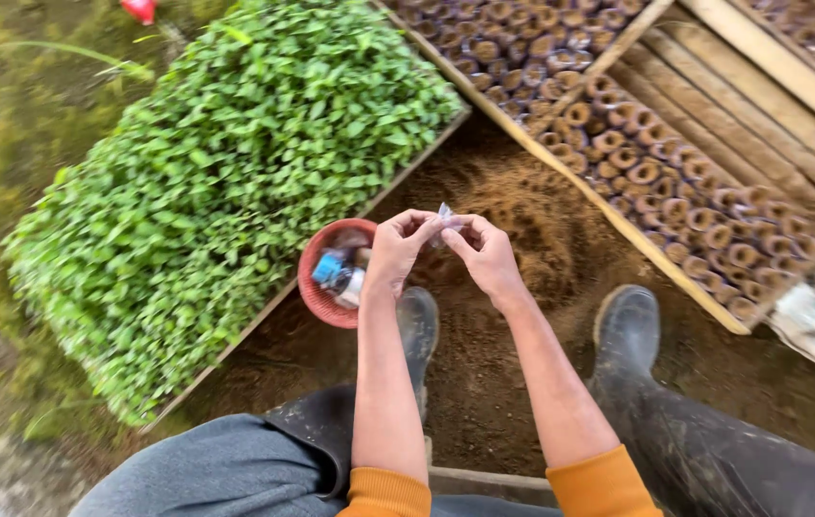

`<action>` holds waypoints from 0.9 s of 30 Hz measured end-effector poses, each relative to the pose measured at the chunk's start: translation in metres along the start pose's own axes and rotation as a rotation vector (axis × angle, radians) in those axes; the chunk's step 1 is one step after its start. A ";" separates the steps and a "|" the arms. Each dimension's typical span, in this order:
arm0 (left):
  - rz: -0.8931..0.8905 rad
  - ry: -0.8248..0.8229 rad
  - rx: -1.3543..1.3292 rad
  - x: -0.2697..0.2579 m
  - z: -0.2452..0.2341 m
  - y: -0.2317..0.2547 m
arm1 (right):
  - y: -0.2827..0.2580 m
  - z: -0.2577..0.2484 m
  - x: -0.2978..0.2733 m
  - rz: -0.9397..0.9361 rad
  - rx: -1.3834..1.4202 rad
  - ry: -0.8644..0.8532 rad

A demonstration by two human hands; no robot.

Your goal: The person fills small plastic seedling pots with soil from a pile on the ground. They scoop soil with their hands, pack it into the pots, and place the filled pots into a wooden tray. The person also handles a small container from a red basket.

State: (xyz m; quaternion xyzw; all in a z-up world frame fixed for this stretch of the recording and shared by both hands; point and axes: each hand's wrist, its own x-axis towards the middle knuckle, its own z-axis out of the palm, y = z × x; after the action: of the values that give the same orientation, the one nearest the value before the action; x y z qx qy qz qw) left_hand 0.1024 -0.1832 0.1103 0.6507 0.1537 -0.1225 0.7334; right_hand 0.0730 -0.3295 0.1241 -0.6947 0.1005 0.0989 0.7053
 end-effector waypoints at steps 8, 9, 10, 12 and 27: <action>0.028 -0.212 -0.112 -0.012 0.108 0.012 | -0.009 -0.083 -0.029 -0.059 0.001 0.397; 0.038 -0.243 -0.104 -0.020 0.115 0.024 | -0.008 -0.092 -0.031 -0.072 -0.011 0.418; 0.034 -0.245 -0.099 -0.019 0.116 0.025 | -0.008 -0.099 -0.032 -0.069 -0.006 0.421; 0.052 -0.277 -0.166 -0.018 0.118 0.028 | -0.009 -0.113 -0.035 -0.095 -0.082 0.392; 0.406 -0.465 0.177 0.005 0.153 0.055 | -0.009 -0.166 -0.025 0.044 -0.145 0.226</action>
State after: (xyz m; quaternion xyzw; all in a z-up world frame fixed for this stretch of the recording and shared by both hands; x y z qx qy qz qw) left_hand 0.1382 -0.3286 0.1750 0.6841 -0.1623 -0.1319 0.6988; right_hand 0.0502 -0.4954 0.1371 -0.7483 0.1873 0.0425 0.6350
